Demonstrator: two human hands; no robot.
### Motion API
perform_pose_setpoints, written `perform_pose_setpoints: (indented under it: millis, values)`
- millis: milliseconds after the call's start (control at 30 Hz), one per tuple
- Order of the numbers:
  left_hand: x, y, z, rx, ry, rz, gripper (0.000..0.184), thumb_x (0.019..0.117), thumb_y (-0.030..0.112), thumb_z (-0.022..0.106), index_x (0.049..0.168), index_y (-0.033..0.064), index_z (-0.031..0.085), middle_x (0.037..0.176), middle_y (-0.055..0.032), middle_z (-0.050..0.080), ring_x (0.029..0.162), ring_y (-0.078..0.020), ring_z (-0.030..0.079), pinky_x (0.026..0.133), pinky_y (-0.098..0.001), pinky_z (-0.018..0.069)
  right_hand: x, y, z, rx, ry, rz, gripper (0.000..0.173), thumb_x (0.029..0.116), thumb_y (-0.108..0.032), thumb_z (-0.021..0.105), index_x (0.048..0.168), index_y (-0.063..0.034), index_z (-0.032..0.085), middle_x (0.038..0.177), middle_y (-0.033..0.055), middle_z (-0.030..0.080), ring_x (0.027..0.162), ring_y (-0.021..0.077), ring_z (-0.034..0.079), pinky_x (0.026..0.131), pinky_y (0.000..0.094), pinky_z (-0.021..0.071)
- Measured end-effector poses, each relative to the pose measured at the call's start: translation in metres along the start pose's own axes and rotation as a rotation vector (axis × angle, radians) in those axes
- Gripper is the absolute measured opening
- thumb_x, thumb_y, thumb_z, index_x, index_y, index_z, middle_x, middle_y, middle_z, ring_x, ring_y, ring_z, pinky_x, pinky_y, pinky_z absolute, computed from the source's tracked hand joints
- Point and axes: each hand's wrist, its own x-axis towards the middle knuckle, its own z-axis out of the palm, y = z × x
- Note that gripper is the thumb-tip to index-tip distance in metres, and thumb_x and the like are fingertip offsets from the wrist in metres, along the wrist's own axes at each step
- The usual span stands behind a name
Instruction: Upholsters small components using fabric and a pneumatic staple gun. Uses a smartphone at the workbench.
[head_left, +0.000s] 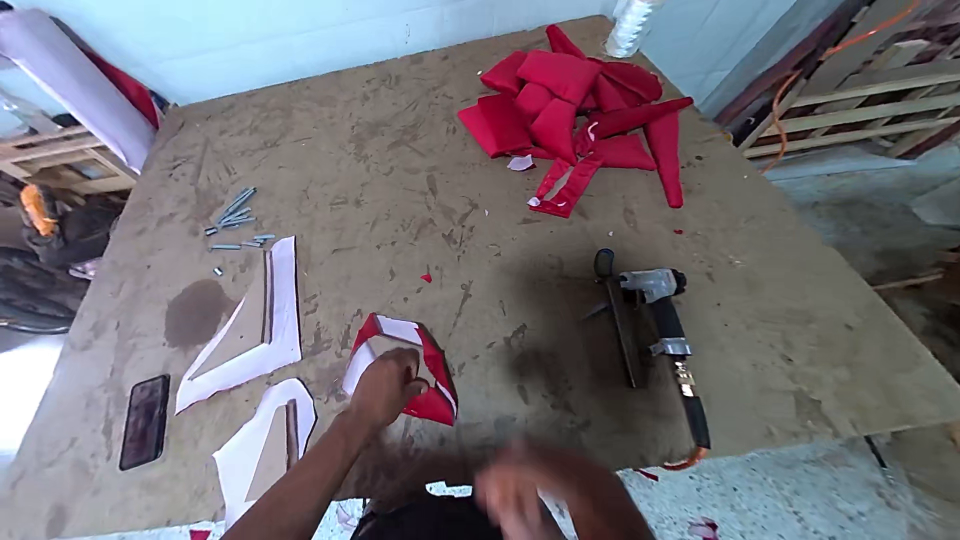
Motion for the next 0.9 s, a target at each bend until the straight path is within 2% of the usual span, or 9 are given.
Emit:
perform_pose_setpoints:
  millis: [100, 200, 267, 333, 433, 600, 700, 767, 900]
  values:
    - [0.006, 0.005, -0.004, 0.046, -0.076, -0.022, 0.041, 0.0896, 0.046, 0.073, 0.106, 0.0089, 0.069, 0.114, -0.0106, 0.068, 0.108, -0.0283, 0.065, 0.097, -0.0523, 0.0531, 0.035, 0.143, 0.016, -0.386, -0.066, 0.613, 0.053, 0.0958, -0.059, 0.058, 0.123, -0.0158, 0.069, 0.104, 0.0002, 0.073, 0.092, 0.0153, 0.071, 0.084, 0.0428, 0.0600]
    - [0.009, 0.007, -0.012, 0.108, -0.141, -0.021, 0.043, 0.0899, 0.047, 0.073, 0.108, 0.0083, 0.068, 0.117, -0.0112, 0.067, 0.113, -0.0293, 0.064, 0.100, -0.0530, 0.0513, 0.061, 0.199, 0.034, -0.621, -0.243, 0.806, 0.066, 0.0860, -0.073, 0.061, 0.117, -0.0153, 0.071, 0.101, 0.0070, 0.073, 0.097, 0.0262, 0.070, 0.088, 0.0565, 0.0555]
    - [0.011, 0.007, -0.015, 0.163, -0.164, -0.006, 0.042, 0.0888, 0.048, 0.073, 0.106, 0.0098, 0.069, 0.115, -0.0095, 0.069, 0.114, -0.0284, 0.063, 0.103, -0.0520, 0.0481, 0.078, 0.209, 0.043, -0.653, -0.340, 0.858, 0.062, 0.0877, -0.069, 0.061, 0.105, -0.0111, 0.071, 0.096, 0.0106, 0.072, 0.093, 0.0293, 0.070, 0.085, 0.0585, 0.0548]
    - [0.016, 0.009, -0.016, 0.186, -0.162, -0.021, 0.040, 0.0889, 0.046, 0.074, 0.105, 0.0102, 0.070, 0.113, -0.0092, 0.070, 0.112, -0.0283, 0.064, 0.103, -0.0519, 0.0479, 0.088, 0.219, 0.046, -0.591, -0.372, 0.885, 0.051, 0.0938, -0.060, 0.059, 0.097, -0.0098, 0.070, 0.085, 0.0062, 0.073, 0.080, 0.0235, 0.072, 0.078, 0.0522, 0.0570]
    - [0.022, 0.017, -0.010, 0.183, -0.144, -0.081, 0.034, 0.0924, 0.039, 0.070, 0.106, 0.0084, 0.070, 0.114, -0.0111, 0.070, 0.114, -0.0295, 0.064, 0.104, -0.0515, 0.0478, 0.085, 0.236, 0.037, -0.393, -0.393, 0.894, 0.042, 0.1035, -0.047, 0.051, 0.097, -0.0090, 0.067, 0.081, 0.0021, 0.074, 0.065, 0.0175, 0.069, 0.065, 0.0426, 0.0561]
    - [0.032, 0.027, -0.005, 0.229, -0.120, -0.190, 0.031, 0.1037, 0.031, 0.050, 0.113, 0.0092, 0.070, 0.117, -0.0117, 0.070, 0.118, -0.0297, 0.064, 0.104, -0.0504, 0.0488, 0.083, 0.247, 0.028, -0.196, -0.422, 0.770, 0.042, 0.1048, -0.044, 0.048, 0.088, -0.0093, 0.065, 0.072, 0.0024, 0.064, 0.063, 0.0170, 0.062, 0.063, 0.0401, 0.0521]
    - [0.038, 0.015, 0.004, 0.206, -0.087, -0.172, 0.024, 0.0984, 0.032, 0.062, 0.107, 0.0121, 0.073, 0.111, -0.0089, 0.072, 0.113, -0.0283, 0.066, 0.100, -0.0514, 0.0517, 0.107, 0.238, 0.033, -0.247, -0.484, 0.726, 0.041, 0.1023, -0.043, 0.051, 0.086, -0.0092, 0.068, 0.079, 0.0039, 0.065, 0.075, 0.0187, 0.064, 0.073, 0.0458, 0.0530]
    - [0.036, 0.005, 0.009, 0.160, -0.036, -0.124, 0.018, 0.0950, 0.028, 0.068, 0.102, 0.0124, 0.073, 0.107, -0.0078, 0.072, 0.108, -0.0272, 0.067, 0.099, -0.0505, 0.0528, 0.122, 0.234, 0.038, -0.223, -0.524, 0.761, 0.039, 0.1025, -0.041, 0.053, 0.090, -0.0090, 0.071, 0.083, 0.0032, 0.068, 0.077, 0.0162, 0.065, 0.075, 0.0424, 0.0538]
    - [0.023, -0.002, -0.002, 0.006, 0.027, 0.027, 0.016, 0.0849, 0.017, 0.082, 0.092, 0.0077, 0.071, 0.095, -0.0118, 0.070, 0.094, -0.0309, 0.068, 0.089, -0.0535, 0.0544, 0.135, 0.232, 0.041, 0.010, -0.566, 0.914, 0.031, 0.1081, -0.030, 0.050, 0.102, -0.0038, 0.065, 0.069, 0.0001, 0.054, 0.053, 0.0086, 0.049, 0.052, 0.0253, 0.0443]
